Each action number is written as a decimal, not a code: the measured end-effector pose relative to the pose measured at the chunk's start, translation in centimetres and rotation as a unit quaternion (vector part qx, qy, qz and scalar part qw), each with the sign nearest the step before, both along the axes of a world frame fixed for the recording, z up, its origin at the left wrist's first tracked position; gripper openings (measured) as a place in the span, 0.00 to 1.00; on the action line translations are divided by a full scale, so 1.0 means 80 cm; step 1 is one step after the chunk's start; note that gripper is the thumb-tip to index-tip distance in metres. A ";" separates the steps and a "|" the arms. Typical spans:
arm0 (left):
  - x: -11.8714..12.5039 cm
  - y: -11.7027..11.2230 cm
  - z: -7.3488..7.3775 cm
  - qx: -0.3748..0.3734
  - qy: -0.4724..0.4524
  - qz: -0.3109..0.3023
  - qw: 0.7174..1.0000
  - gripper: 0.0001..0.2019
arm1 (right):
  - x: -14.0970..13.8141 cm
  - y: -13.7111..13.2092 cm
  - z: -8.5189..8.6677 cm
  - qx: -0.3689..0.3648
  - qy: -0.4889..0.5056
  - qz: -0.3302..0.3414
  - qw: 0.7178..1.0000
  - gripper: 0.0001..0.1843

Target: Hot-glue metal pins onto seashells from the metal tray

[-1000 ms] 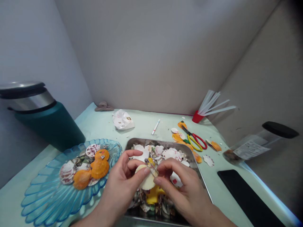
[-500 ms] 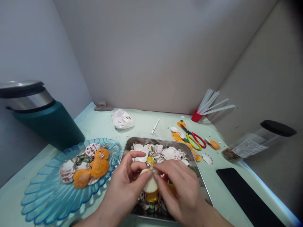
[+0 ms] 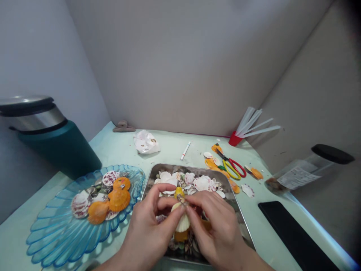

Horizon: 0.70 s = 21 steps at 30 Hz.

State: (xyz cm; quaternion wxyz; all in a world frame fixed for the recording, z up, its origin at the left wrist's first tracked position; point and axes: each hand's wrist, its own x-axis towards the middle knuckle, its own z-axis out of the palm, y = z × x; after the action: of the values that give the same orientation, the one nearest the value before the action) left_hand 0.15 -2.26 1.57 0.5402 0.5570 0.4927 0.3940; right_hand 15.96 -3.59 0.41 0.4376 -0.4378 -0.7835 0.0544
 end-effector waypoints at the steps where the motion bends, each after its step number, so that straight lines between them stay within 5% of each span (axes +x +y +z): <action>1: 0.000 -0.001 0.000 0.001 -0.001 -0.001 1.000 0.15 | 0.000 0.000 0.000 -0.004 0.003 -0.001 1.000 0.09; 13: -0.002 0.014 0.002 -0.089 -0.112 0.033 0.989 0.23 | 0.004 0.001 0.008 -0.100 0.055 0.023 0.993 0.06; 21: -0.009 0.013 -0.002 -0.154 -0.223 -0.029 0.962 0.23 | 0.008 0.005 0.016 -0.133 0.060 0.112 0.983 0.14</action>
State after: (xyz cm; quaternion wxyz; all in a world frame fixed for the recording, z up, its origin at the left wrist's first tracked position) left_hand -0.54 -1.20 1.42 0.7266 0.3795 0.3979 0.4118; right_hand 16.60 -3.16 1.67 0.4125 -0.3978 -0.7857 0.2329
